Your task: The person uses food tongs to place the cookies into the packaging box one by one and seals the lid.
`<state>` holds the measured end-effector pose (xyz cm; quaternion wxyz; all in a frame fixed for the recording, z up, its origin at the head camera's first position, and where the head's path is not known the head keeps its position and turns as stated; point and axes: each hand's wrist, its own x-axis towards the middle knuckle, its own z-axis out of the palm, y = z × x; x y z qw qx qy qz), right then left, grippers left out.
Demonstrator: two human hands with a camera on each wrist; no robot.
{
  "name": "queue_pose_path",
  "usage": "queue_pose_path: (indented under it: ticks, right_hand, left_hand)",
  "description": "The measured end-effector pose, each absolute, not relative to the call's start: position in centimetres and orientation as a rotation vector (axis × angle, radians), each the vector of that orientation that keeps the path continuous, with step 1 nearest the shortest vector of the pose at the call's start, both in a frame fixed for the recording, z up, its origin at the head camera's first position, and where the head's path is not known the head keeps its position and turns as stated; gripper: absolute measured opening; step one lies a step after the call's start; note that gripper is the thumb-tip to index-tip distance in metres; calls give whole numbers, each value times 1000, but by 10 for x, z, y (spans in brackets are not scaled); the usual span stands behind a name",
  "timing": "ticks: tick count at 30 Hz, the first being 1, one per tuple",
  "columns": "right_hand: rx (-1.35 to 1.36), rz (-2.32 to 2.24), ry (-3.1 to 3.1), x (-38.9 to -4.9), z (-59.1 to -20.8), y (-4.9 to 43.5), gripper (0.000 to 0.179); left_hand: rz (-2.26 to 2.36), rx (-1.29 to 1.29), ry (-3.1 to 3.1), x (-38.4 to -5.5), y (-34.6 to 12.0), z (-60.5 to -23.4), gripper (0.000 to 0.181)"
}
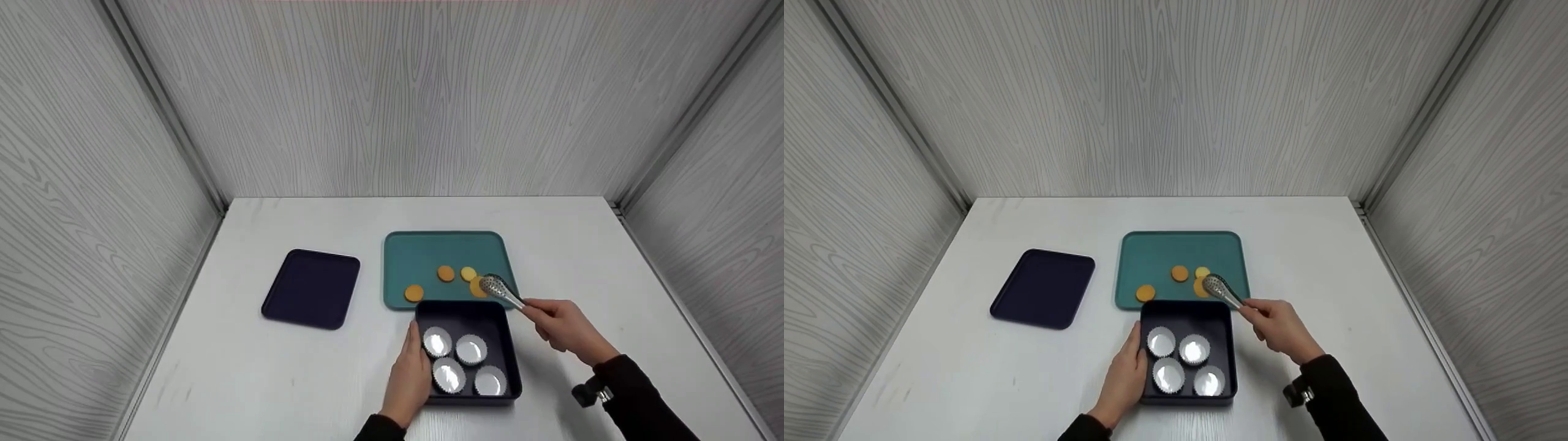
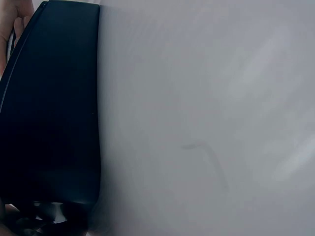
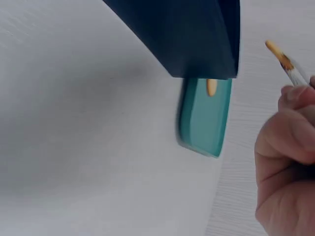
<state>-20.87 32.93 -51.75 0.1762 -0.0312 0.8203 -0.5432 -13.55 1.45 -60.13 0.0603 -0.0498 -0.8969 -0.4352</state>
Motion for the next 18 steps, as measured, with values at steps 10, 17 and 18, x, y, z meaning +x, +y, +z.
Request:
queue_pose_path:
  ticks: [10, 17, 18]
  right_hand:
    - [-444, -1190, 2336, -189, -498, 332, 37]
    - [-620, -946, 2412, -187, -497, 319, 28]
    - [-633, -927, 2415, -187, -498, 317, 28]
  left_hand:
    - [-1347, -136, -2725, -136, 14, -602, 56]
    - [-1338, -143, -2731, -135, 14, -602, 56]
    - [-1337, -144, -2730, -135, 14, -601, 56]
